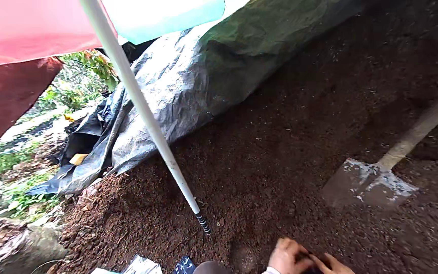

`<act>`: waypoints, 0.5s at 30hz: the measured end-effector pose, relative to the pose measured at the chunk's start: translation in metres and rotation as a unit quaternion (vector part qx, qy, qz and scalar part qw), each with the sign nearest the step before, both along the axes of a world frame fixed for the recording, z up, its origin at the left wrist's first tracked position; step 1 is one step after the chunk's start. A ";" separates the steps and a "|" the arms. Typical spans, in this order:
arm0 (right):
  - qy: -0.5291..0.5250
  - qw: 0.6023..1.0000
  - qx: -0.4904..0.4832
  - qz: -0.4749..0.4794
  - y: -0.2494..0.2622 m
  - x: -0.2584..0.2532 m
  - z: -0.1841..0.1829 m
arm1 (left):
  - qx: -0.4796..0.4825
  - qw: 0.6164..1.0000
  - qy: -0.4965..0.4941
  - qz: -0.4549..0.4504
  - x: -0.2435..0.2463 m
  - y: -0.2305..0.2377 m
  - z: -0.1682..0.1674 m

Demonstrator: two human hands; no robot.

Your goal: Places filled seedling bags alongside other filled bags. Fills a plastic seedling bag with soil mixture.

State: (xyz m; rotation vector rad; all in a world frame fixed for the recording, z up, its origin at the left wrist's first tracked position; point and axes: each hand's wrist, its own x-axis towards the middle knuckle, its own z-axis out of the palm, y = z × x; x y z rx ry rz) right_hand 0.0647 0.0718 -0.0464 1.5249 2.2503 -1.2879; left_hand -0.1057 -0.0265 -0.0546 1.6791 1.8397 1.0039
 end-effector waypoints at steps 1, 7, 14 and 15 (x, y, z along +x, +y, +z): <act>-0.018 1.000 0.011 0.012 0.003 -0.002 0.003 | -0.050 0.997 0.006 0.054 -0.005 -0.001 0.012; -0.139 0.981 0.009 0.134 -0.001 -0.018 0.029 | -0.441 0.897 0.029 0.019 -0.024 -0.010 0.025; -0.076 0.993 -0.080 0.042 0.013 -0.016 0.017 | -0.419 0.878 -0.160 0.164 -0.013 -0.017 0.010; -0.072 0.992 -0.101 0.018 0.013 -0.020 0.019 | -0.436 0.853 -0.222 0.182 -0.008 -0.018 0.011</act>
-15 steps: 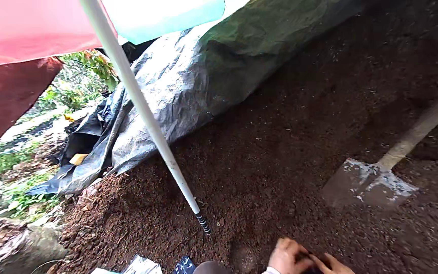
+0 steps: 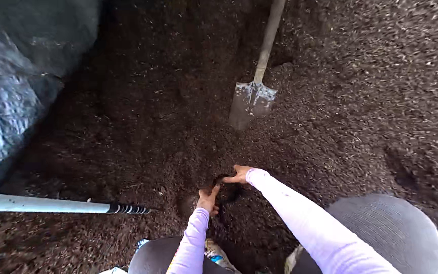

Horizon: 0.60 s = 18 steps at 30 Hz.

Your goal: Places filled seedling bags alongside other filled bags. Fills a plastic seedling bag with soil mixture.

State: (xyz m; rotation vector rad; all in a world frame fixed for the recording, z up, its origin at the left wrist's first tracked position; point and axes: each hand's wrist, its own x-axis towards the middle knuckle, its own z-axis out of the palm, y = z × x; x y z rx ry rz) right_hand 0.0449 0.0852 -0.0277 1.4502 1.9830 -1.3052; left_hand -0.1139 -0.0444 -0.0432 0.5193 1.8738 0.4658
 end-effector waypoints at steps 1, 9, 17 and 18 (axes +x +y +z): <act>0.002 1.000 -0.022 -0.009 0.000 -0.005 0.003 | -0.020 0.998 -0.051 0.030 0.004 0.000 0.000; -0.016 0.997 -0.045 0.066 0.004 -0.019 0.005 | -0.032 0.991 -0.102 0.083 0.014 0.022 -0.017; 0.070 0.990 -0.110 0.044 0.003 -0.007 0.001 | -0.035 0.997 -0.048 0.052 0.022 0.008 -0.005; 0.082 0.990 -0.095 0.071 0.004 -0.005 -0.008 | -0.044 0.995 -0.069 0.048 0.021 0.008 -0.006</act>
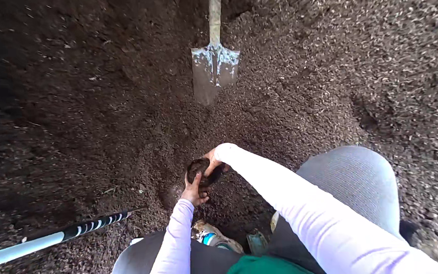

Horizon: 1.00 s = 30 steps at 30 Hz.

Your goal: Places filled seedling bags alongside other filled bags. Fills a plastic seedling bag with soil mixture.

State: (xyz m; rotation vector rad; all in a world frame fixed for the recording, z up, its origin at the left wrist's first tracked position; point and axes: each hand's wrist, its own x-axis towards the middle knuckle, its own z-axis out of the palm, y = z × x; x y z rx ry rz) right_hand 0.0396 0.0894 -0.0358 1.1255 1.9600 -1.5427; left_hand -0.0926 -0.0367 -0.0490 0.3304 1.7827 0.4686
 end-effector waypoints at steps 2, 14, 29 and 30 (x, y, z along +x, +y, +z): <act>0.002 0.997 0.063 0.043 0.002 -0.002 -0.010 | 0.034 0.999 0.000 0.006 0.006 0.001 -0.003; 0.019 0.989 0.141 0.029 0.007 0.012 0.023 | 0.063 0.964 0.232 -0.117 0.010 0.004 -0.009; -0.042 0.882 0.326 -0.338 0.142 0.187 -0.071 | 0.330 0.695 0.518 -0.374 0.005 0.003 -0.031; -0.046 0.895 0.303 -0.324 0.138 0.185 -0.074 | 0.354 0.694 0.511 -0.364 0.005 0.006 -0.033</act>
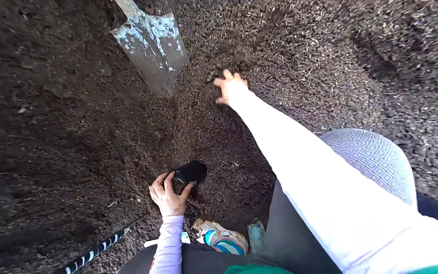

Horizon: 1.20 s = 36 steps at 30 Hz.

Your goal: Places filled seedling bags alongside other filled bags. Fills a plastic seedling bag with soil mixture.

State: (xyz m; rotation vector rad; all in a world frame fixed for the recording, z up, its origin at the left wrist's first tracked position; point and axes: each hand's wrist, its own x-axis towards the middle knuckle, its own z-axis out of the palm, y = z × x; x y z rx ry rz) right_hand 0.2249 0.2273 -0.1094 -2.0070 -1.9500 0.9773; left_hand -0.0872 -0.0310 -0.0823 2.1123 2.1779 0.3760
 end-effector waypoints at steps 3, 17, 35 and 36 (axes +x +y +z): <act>0.054 0.997 -0.044 0.015 -0.005 0.003 -0.017 | 0.079 0.996 -0.036 -0.030 -0.002 0.005 0.001; 0.567 0.748 -0.332 -0.090 -0.133 -0.145 0.066 | -0.182 0.918 -0.252 0.246 -0.017 -0.021 0.048; 0.278 0.954 -0.055 0.099 -0.201 -0.209 0.120 | -0.399 0.856 -0.276 0.179 -0.024 -0.013 0.067; 0.295 0.949 -0.085 0.075 -0.204 -0.213 0.114 | -0.396 0.858 -0.276 0.173 -0.024 -0.013 0.067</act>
